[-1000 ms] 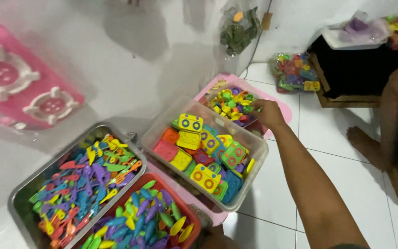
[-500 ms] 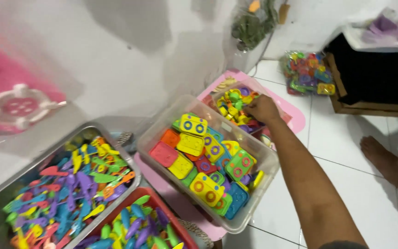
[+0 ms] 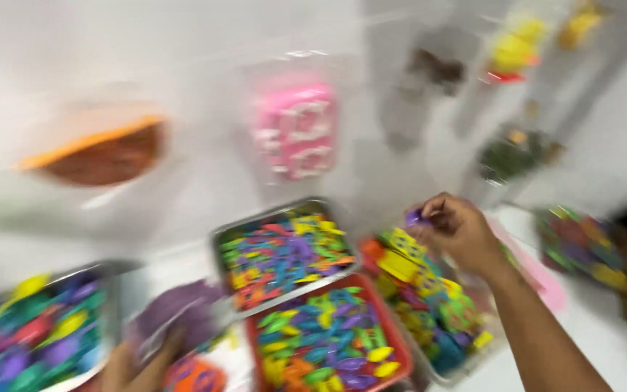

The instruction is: The person sits on the floor and wipes various colorful plastic toys, including a toy car and small utensils, using a purple cloth. They pick up items from red and silver trays, wipe them, and place them back or into a plastic bag.

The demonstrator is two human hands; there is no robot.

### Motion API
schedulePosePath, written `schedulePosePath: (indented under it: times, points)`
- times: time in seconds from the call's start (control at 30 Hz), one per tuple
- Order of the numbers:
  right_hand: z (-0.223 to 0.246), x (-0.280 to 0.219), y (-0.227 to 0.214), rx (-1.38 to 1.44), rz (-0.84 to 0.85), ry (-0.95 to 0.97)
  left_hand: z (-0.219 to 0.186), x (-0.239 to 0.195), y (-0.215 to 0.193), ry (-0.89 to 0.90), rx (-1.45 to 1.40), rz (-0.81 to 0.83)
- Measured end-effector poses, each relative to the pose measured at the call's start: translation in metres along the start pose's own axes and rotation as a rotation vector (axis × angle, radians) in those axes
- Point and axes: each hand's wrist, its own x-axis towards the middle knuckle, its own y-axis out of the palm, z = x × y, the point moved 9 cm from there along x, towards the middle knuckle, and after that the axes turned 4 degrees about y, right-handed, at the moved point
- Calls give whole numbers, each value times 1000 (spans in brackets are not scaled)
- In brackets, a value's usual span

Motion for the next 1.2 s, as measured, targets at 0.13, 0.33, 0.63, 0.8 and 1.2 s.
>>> schedulePosePath:
  times: [0.13,0.33,0.63,0.8,1.2]
  points:
    - [147,-41,165,-33,288,-151,-109,5,27,67,-145,-51]
    - [230,-91,322,-146,437,-337,-164,-39,18,135,-561,125]
    - [227,-99,367,-125,378,-267,-177,-48,-23,-60,-809,64]
    - [214,-101,359,9,334,-167,-195,-53,-40,174,-246,45]
    - [185,-98,355,142,323,20,-249,-75,-19,551,-125,6]
